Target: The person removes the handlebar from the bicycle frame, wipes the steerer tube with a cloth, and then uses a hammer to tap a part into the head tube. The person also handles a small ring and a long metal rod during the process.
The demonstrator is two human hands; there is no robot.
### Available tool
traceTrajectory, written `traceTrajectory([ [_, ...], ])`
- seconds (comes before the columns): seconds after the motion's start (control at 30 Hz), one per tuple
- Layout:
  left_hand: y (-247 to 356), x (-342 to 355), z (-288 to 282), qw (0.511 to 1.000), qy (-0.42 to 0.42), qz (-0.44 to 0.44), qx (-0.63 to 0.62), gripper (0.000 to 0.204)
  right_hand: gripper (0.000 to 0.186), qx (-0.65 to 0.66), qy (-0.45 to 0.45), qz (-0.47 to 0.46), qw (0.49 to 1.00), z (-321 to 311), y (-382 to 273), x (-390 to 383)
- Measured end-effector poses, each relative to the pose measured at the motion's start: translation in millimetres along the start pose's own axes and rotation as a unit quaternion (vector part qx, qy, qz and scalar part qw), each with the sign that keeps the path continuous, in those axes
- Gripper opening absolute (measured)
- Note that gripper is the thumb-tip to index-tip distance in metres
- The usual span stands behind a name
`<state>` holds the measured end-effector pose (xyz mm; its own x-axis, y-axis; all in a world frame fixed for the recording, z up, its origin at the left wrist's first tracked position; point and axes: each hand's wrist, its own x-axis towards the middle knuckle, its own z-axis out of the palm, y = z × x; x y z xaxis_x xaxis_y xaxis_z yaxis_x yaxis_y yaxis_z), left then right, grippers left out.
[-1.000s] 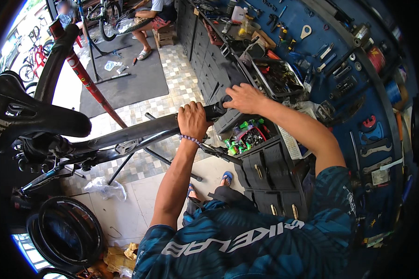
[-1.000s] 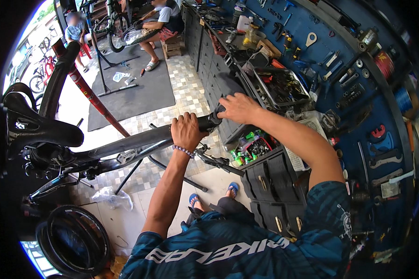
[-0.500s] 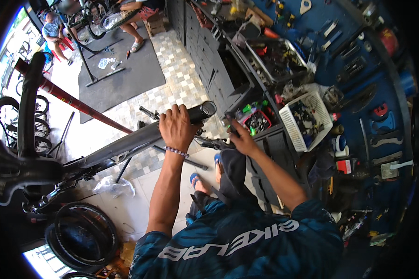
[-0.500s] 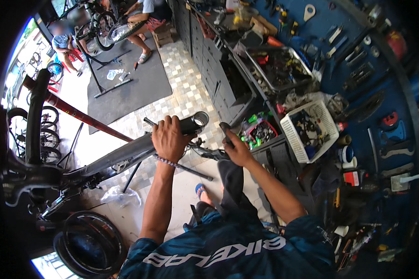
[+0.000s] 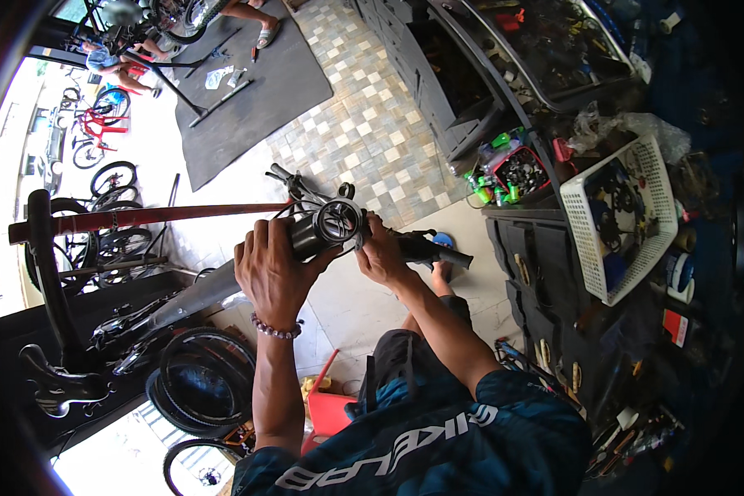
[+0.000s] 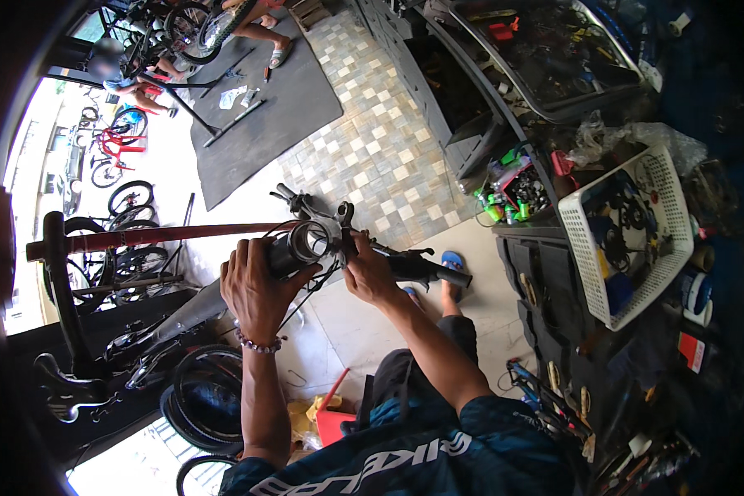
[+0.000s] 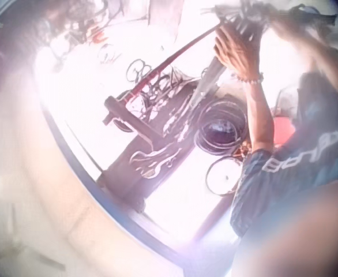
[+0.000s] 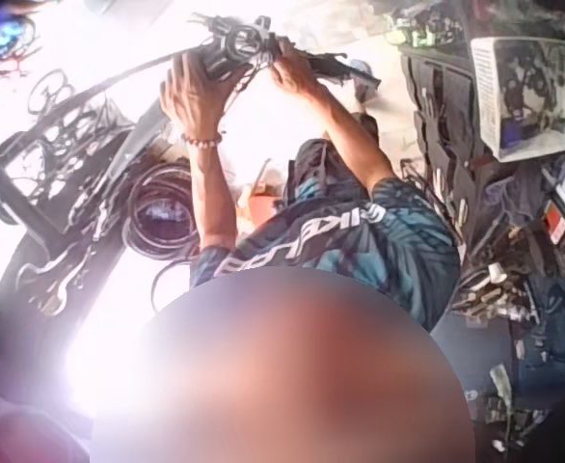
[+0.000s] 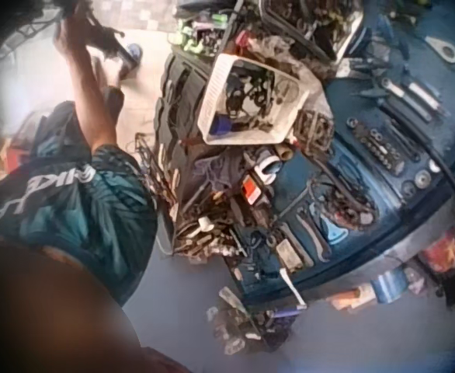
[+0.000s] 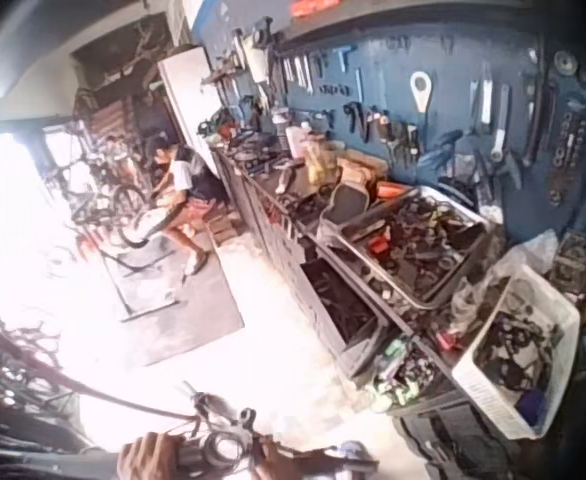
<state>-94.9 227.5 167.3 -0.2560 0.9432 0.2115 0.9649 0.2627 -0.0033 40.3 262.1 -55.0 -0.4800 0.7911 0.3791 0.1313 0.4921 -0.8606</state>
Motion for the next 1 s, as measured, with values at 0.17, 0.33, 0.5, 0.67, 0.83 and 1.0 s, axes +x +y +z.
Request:
traceTrajectory([
  [0.17, 3.0, 0.5, 3.2, 1.0, 0.006, 0.0, 0.007, 0.068, 0.051, 0.013, 0.001, -0.026, 1.0, 8.5, 7.8, 15.2],
  [0.33, 6.8, -1.3, 2.9, 1.0, 0.01, -0.003, 0.014, 0.069, 0.05, 0.072, 0.041, -0.048, 0.995, 16.9, 8.2, 20.2],
  [0.5, 5.4, -3.0, 3.1, 1.0, 0.009, -0.003, 0.017, 0.069, 0.044, 0.268, -0.065, 0.115, 0.954, 9.2, 16.8, 19.1],
  [0.67, 6.0, -3.9, 0.2, 1.0, 0.003, -0.008, 0.007, 0.07, 0.033, 0.266, 0.054, 0.02, 0.962, -7.0, 13.4, 12.5],
  [0.83, 5.0, -2.9, -1.5, 1.0, -0.005, -0.004, 0.012, 0.07, 0.032, 0.279, 0.025, 0.006, 0.96, -2.3, 0.0, 8.1],
  [1.0, 3.4, -5.6, -2.8, 1.0, 0.004, 0.005, 0.004, 0.072, 0.026, 0.257, 0.064, 0.093, 0.96, 7.0, 0.3, 13.0],
])
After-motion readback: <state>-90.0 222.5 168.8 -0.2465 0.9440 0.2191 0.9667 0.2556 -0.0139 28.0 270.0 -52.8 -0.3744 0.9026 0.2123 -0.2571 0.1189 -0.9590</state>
